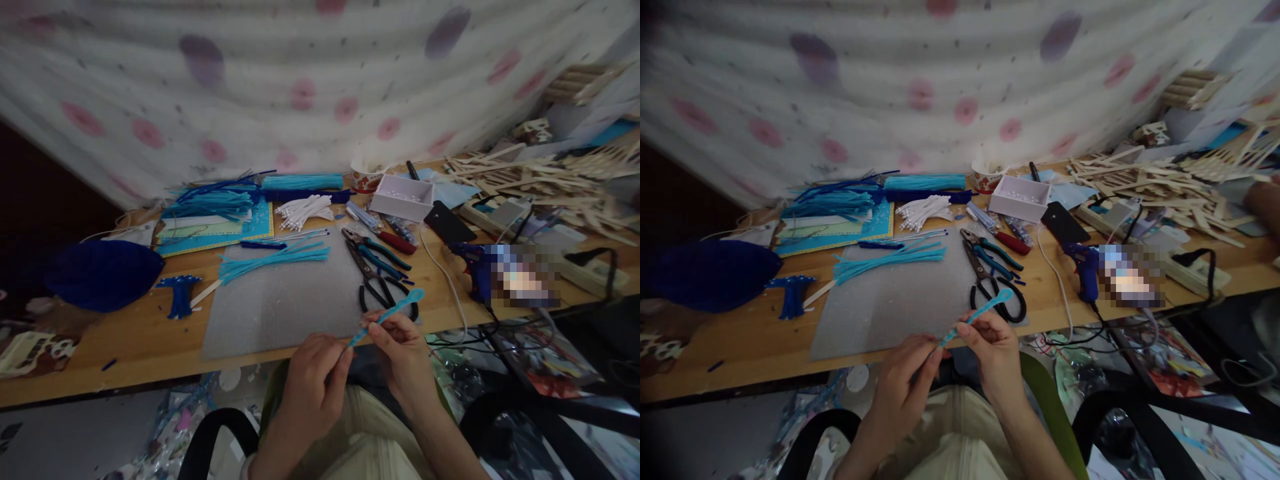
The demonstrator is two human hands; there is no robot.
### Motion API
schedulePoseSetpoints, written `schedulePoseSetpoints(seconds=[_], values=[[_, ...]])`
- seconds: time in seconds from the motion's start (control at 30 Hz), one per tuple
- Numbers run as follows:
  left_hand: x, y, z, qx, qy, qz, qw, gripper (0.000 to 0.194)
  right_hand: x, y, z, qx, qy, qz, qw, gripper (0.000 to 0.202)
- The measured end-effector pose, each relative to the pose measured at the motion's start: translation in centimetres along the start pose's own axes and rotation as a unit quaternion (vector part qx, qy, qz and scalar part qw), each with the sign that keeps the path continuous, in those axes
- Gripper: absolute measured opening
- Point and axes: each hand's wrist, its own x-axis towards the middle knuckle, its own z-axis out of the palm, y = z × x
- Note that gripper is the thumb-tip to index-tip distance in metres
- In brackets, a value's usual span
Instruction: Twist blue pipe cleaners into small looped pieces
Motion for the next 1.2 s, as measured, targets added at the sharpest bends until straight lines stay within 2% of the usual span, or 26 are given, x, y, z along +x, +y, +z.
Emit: schedulePoseSetpoints(seconds=[0.07, 0.1, 0.17, 0.23, 0.3, 0.4, 0.47, 0.5, 0.53, 0.57, 0.6, 0.63, 0.67, 0.7, 0.73, 0.77, 0.8, 0.83, 0.87, 0.93, 1.03, 1.1, 1.17, 1.2], values=[[-0.3, 0.3, 0.5, -0.106, 0.01, -0.062, 0.992, 0.033, -0.2, 0.0, 0.1, 0.018, -0.006, -0.017, 1.0, 0.021], [-0.4, 0.3, 0.8, -0.177, 0.012, -0.098, 0.979, 0.036, -0.3, -0.1, 0.2, 0.028, -0.011, -0.026, 0.999, 0.021], [-0.5, 0.1, 1.6, -0.346, 0.003, -0.164, 0.924, 0.042, -0.5, -0.1, 0.5, 0.044, -0.027, -0.034, 0.998, 0.021], [-0.5, -0.1, 2.1, -0.504, -0.022, -0.211, 0.837, 0.042, -0.5, -0.2, 0.7, 0.058, -0.046, -0.037, 0.997, 0.022], [-0.5, -0.1, 2.3, -0.619, -0.061, -0.24, 0.745, 0.039, -0.4, -0.2, 0.9, 0.072, -0.063, -0.042, 0.995, 0.023], [-0.4, 0.3, 2.0, -0.742, -0.114, -0.302, 0.588, 0.033, -0.3, -0.2, 0.8, 0.081, -0.084, -0.047, 0.992, 0.021], [-0.5, 0.6, 1.9, -0.791, -0.123, -0.343, 0.492, 0.033, -0.2, -0.1, 0.6, 0.08, -0.097, -0.05, 0.991, 0.019], [-0.6, 0.6, 1.9, -0.801, -0.123, -0.359, 0.463, 0.033, -0.1, -0.1, 0.5, 0.081, -0.106, -0.052, 0.99, 0.018], [-0.7, 0.6, 2.1, -0.803, -0.121, -0.368, 0.453, 0.034, 0.0, -0.1, 0.3, 0.082, -0.117, -0.056, 0.988, 0.018], [-0.8, 0.5, 2.2, -0.795, -0.121, -0.372, 0.464, 0.035, 0.1, -0.1, 0.2, 0.08, -0.13, -0.058, 0.987, 0.018], [-0.9, 0.3, 2.4, -0.776, -0.12, -0.369, 0.497, 0.035, 0.2, -0.1, 0.0, 0.076, -0.141, -0.06, 0.985, 0.018], [-0.9, 0.1, 2.5, -0.743, -0.116, -0.358, 0.554, 0.034, 0.3, -0.1, -0.2, 0.067, -0.146, -0.058, 0.985, 0.018], [-0.9, -0.2, 2.5, -0.692, -0.109, -0.333, 0.631, 0.034, 0.5, -0.1, -0.4, 0.053, -0.143, -0.052, 0.987, 0.019], [-0.9, -0.4, 2.3, -0.617, -0.094, -0.298, 0.722, 0.035, 0.6, -0.2, -0.6, 0.037, -0.132, -0.043, 0.99, 0.019], [-0.9, -0.6, 2.0, -0.517, -0.076, -0.252, 0.815, 0.036, 0.7, -0.3, -0.8, 0.022, -0.112, -0.032, 0.993, 0.02], [-0.8, -0.8, 1.5, -0.399, -0.056, -0.196, 0.894, 0.036, 0.8, -0.4, -0.9, 0.012, -0.086, -0.023, 0.996, 0.021], [-0.8, -0.9, 0.9, -0.271, -0.036, -0.136, 0.952, 0.034, 0.9, -0.6, -1.0, 0.006, -0.058, -0.018, 0.998, 0.022], [-0.7, -1.0, 0.2, -0.152, -0.023, -0.074, 0.985, 0.03, 0.9, -0.7, -1.0, 0.004, -0.033, -0.016, 0.999, 0.023], [-0.7, -1.1, -0.5, -0.054, -0.014, -0.014, 0.998, 0.027, 0.9, -0.9, -1.0, 0.002, -0.012, -0.019, 1.0, 0.024], [-0.6, -1.4, -1.6, 0.079, 0.006, 0.089, 0.993, 0.022, 0.9, -1.3, -1.0, -0.007, 0.009, -0.023, 1.0, 0.026], [-0.6, -1.7, -2.2, 0.163, 0.063, 0.172, 0.969, 0.024, 0.9, -1.6, -0.9, -0.02, 0.0, -0.018, 1.0, 0.026], [-0.7, -1.7, -2.1, 0.129, 0.071, 0.154, 0.977, 0.024, 0.9, -1.7, -0.9, -0.01, -0.008, -0.017, 1.0, 0.024], [-0.9, -1.5, -1.7, 0.017, 0.044, 0.055, 0.997, 0.028, 0.9, -1.8, -0.9, 0.01, -0.019, -0.02, 1.0, 0.024], [-1.1, -1.3, -1.5, -0.064, 0.029, -0.007, 0.997, 0.032, 0.8, -1.8, -0.9, 0.02, -0.028, -0.021, 0.999, 0.023]])
